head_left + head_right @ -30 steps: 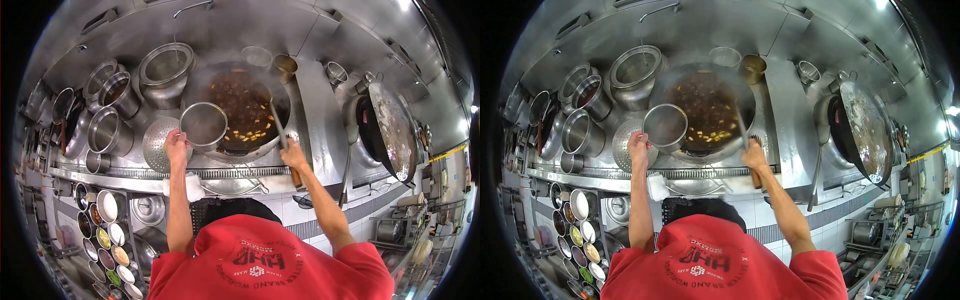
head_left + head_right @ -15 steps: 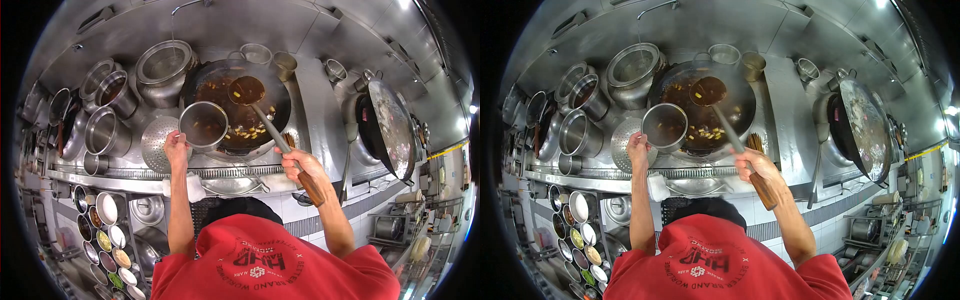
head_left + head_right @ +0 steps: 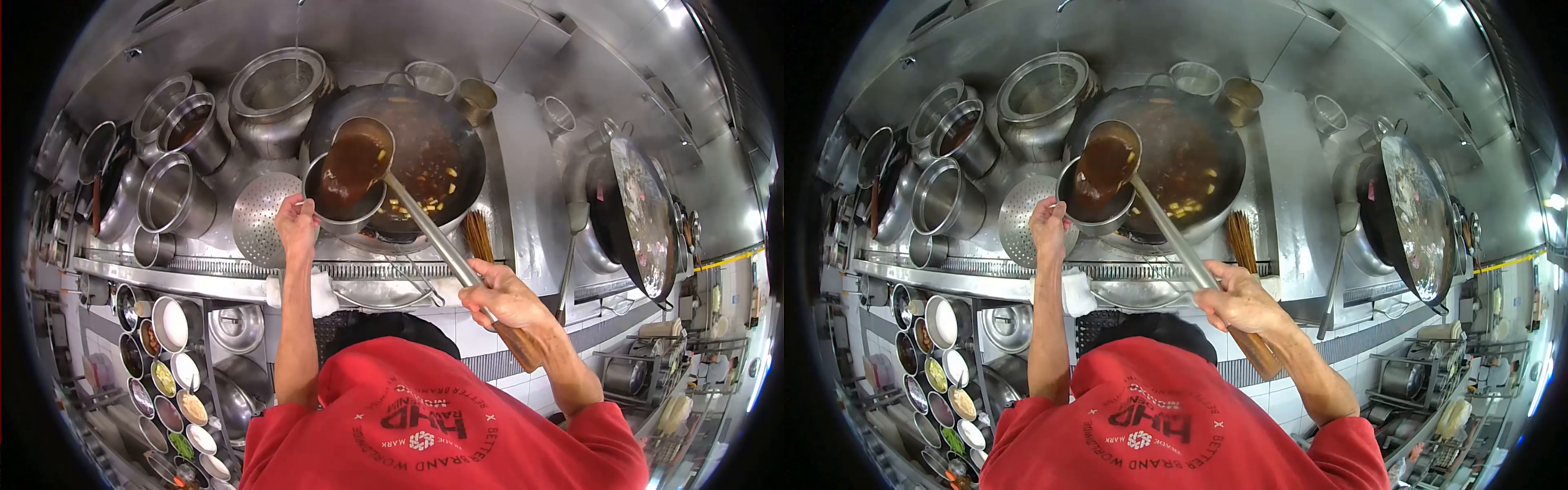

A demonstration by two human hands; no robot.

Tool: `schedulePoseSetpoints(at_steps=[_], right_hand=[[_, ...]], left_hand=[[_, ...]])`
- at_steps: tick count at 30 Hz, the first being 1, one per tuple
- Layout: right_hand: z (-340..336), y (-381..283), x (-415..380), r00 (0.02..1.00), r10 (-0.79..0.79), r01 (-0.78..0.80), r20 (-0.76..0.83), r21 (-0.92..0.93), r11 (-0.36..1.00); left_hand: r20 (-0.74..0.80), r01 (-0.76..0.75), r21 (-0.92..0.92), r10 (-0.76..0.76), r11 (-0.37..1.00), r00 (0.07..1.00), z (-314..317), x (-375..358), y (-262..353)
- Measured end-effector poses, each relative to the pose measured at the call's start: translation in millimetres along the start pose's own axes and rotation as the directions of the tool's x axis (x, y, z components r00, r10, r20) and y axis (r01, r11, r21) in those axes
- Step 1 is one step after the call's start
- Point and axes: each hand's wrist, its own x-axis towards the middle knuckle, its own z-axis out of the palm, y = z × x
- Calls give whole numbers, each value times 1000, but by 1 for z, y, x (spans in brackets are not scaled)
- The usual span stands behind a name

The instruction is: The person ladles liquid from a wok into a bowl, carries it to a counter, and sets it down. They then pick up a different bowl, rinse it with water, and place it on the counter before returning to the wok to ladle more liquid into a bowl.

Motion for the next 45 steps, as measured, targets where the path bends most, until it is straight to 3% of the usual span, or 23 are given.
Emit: schedulePoseSetpoints(at_steps=[3, 4, 6, 8, 10, 11, 13, 15, 17, 19, 20, 21, 22, 23, 24, 25, 26, 28, 30, 34, 37, 45], right_hand=[[-1, 4, 0, 997, -45, 6, -64, -508, 862], [-3, 7, -1, 997, -43, 6, -62, -507, 862], [-8, 11, 0, 948, -313, 185, -59, -696, 694], [-11, -6, -1, 956, -275, 141, -99, -667, 732], [-28, -6, 17, 898, -432, 289, -76, -640, 712], [-33, -20, 21, 928, -344, 166, -140, -670, 723], [-54, -23, 54, 896, -386, 84, -220, -769, 633], [-75, -12, 103, 786, -595, 192, -167, -849, 492], [-74, -14, 135, 793, -552, 50, -258, -875, 481], [-68, -4, 161, 781, -555, 27, -286, -872, 488], [-74, 15, 181, 771, -583, 98, -256, -857, 506], [-63, 18, 176, 851, -455, 118, -261, -750, 650], [-60, 33, 178, 928, -196, 22, -318, -477, 879], [-54, 45, 184, 971, -117, 56, -208, -278, 959], [-50, 52, 176, 996, -27, 35, -83, 103, 994], [-47, 54, 168, 1000, 18, -12, -20, 271, 962], [-45, 53, 160, 1000, 20, -14, -21, 273, 962], [-44, 56, 149, 991, 55, -117, 122, 587, 801], [-45, 49, 140, 983, 34, -138, 179, 610, 780], [-37, 20, 98, 992, 83, -122, 91, 612, 781], [-33, 1, 69, 999, 5, -29, 53, 455, 890], [-10, -14, 10, 999, -6, -8, 38, 340, 940]], left_hand=[[-7, 22, -20, -22, 1000, 1000, -1, -1, 4], [1, 29, -22, -29, 999, 1000, -4, 0, 0], [2, 35, -23, -35, 999, 999, -7, 0, 0], [-9, 28, -14, -28, 1000, 1000, -6, -4, 8], [-13, 24, -2, -24, 1000, 1000, -8, -3, 2], [-13, 26, 10, -26, 1000, 1000, -8, -3, 2], [-21, 22, 20, -21, 1000, 1000, -5, -6, 9], [-37, 29, 34, -28, 999, 999, -1, -11, 21], [-34, 29, 15, -28, 999, 999, 0, -13, 24], [-32, 37, -2, -37, 999, 999, -3, -11, 14], [-38, 42, 4, -42, 999, 998, -1, -13, 18], [-45, 47, 11, -47, 999, 998, -1, -13, 18], [-45, 47, 13, -47, 999, 998, -2, -12, 18], [-38, 35, 0, -35, 999, 999, -2, -12, 18], [-31, 25, -16, -25, 1000, 999, 0, -13, 21], [-30, 28, -17, -28, 999, 999, 0, -13, 20], [-31, 32, -37, -33, 999, 999, 0, -13, 20], [-30, 38, -56, -40, 998, 999, -6, -10, 9], [-33, 27, -37, -28, 999, 999, -5, -9, 11], [-47, 40, -25, -41, 999, 998, -4, -10, 11], [-37, 19, -24, -20, 1000, 999, -2, -11, 17], [-37, 45, -51, -47, 998, 998, -3, -4, 3]])
